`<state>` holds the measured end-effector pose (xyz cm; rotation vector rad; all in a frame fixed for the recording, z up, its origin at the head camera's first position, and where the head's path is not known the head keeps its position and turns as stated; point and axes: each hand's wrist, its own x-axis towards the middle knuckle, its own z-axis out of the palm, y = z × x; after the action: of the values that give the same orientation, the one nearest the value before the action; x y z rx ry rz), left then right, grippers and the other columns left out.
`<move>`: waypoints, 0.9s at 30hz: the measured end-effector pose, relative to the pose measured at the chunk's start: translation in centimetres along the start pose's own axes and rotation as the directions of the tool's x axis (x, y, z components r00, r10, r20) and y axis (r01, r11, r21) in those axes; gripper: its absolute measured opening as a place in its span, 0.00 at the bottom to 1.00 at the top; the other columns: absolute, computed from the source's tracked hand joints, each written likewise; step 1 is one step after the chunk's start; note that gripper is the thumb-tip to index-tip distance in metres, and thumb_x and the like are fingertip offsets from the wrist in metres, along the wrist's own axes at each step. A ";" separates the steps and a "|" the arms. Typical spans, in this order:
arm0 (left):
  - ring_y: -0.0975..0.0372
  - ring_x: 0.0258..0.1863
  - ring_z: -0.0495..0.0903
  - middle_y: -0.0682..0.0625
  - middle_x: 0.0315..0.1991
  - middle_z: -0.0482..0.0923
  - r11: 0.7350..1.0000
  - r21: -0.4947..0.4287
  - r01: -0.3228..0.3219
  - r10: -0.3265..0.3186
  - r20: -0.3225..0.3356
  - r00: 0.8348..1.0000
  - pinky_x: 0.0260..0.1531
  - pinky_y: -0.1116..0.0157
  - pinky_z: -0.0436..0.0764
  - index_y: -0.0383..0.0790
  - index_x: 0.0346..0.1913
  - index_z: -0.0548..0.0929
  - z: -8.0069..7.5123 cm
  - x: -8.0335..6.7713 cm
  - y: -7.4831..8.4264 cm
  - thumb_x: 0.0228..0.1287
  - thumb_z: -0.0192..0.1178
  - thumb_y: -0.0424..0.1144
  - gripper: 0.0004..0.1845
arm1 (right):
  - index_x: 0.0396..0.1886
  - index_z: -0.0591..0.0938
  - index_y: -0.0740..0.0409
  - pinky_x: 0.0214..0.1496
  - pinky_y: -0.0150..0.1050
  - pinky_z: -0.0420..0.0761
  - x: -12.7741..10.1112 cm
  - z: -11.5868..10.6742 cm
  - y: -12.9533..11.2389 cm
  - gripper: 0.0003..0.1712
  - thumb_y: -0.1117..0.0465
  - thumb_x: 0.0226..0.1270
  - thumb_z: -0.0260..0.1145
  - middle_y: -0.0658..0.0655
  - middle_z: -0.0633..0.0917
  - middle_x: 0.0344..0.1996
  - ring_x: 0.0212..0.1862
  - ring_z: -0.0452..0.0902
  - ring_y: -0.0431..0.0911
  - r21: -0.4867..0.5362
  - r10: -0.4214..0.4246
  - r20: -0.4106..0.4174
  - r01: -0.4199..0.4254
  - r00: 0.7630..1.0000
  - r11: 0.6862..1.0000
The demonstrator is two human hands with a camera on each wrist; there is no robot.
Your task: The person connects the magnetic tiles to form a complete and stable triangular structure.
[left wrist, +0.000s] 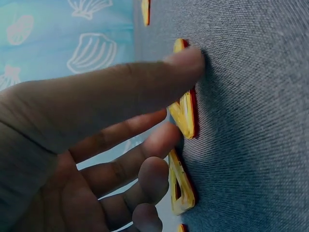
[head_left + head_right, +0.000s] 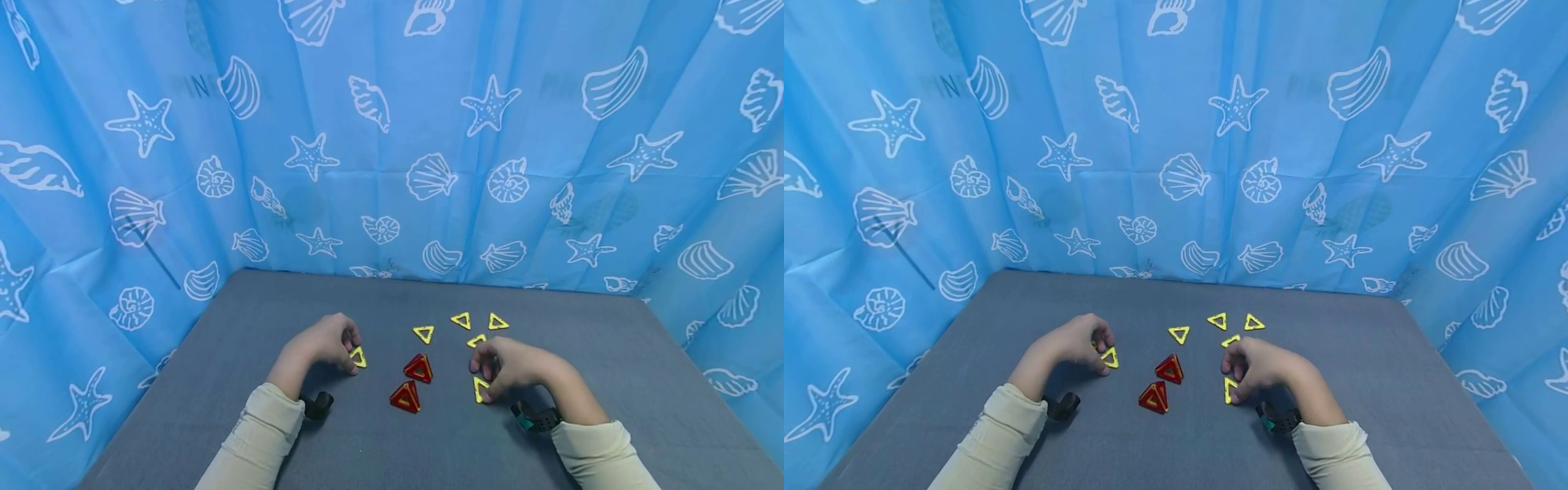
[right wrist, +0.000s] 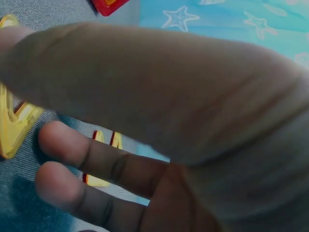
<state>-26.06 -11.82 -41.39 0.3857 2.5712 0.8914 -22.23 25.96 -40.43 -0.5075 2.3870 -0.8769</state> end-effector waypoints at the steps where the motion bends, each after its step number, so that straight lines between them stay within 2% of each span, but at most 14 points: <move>1: 0.57 0.35 0.80 0.45 0.38 0.82 1.000 0.002 0.001 -0.001 0.001 1.000 0.34 0.62 0.77 0.38 0.44 0.86 0.0 0.0 0.0 0.48 0.84 0.30 0.21 | 0.44 0.83 0.60 0.38 0.42 0.75 0.0 0.0 0.0 0.22 0.68 0.52 0.84 0.58 0.82 0.35 0.37 0.76 0.49 0.001 0.003 0.004 -0.003 1.000 1.000; 8: 0.59 0.32 0.80 0.48 0.33 0.82 1.000 -0.004 -0.018 0.018 -0.016 1.000 0.32 0.63 0.78 0.38 0.41 0.87 0.5 0.5 -0.3 0.52 0.82 0.31 0.16 | 0.40 0.82 0.60 0.37 0.41 0.75 0.1 0.3 0.0 0.21 0.68 0.51 0.84 0.57 0.81 0.34 0.37 0.76 0.48 -0.026 -0.017 -0.007 0.017 1.000 1.000; 13: 0.59 0.33 0.79 0.49 0.34 0.82 0.999 0.026 -0.044 0.045 -0.038 0.998 0.34 0.61 0.78 0.38 0.43 0.88 0.9 0.7 0.1 0.55 0.81 0.32 0.15 | 0.44 0.84 0.58 0.36 0.37 0.75 0.8 0.6 0.3 0.17 0.65 0.57 0.82 0.55 0.81 0.35 0.37 0.75 0.46 -0.087 -0.076 -0.084 0.069 0.994 0.994; 17: 0.59 0.36 0.80 0.47 0.37 0.83 0.996 0.046 -0.073 0.075 -0.047 0.996 0.39 0.59 0.80 0.37 0.47 0.88 1.2 0.7 0.5 0.58 0.79 0.33 0.15 | 0.49 0.87 0.59 0.37 0.35 0.76 1.6 1.0 0.5 0.17 0.61 0.62 0.80 0.53 0.83 0.37 0.37 0.75 0.44 -0.131 -0.136 -0.151 0.116 0.979 0.985; 20: 0.59 0.38 0.80 0.47 0.39 0.83 0.995 0.056 -0.079 0.082 -0.056 0.995 0.42 0.57 0.81 0.37 0.51 0.88 1.5 0.8 0.6 0.60 0.78 0.33 0.16 | 0.48 0.88 0.61 0.37 0.35 0.77 2.1 1.3 0.4 0.17 0.60 0.63 0.80 0.52 0.84 0.36 0.37 0.77 0.44 -0.165 -0.172 -0.204 0.139 0.964 0.976; 27: 0.58 0.43 0.82 0.47 0.44 0.84 0.994 0.080 -0.073 0.078 -0.065 0.995 0.49 0.52 0.83 0.39 0.54 0.88 2.2 1.2 1.1 0.64 0.76 0.35 0.16 | 0.41 0.88 0.59 0.39 0.38 0.77 2.6 2.0 0.4 0.17 0.55 0.59 0.83 0.51 0.84 0.33 0.36 0.76 0.42 -0.201 -0.134 -0.316 0.072 0.939 0.977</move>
<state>-25.98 -9.37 -42.65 0.4854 2.6757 0.8466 -23.14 23.95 -42.89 -0.6046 2.7890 -0.8408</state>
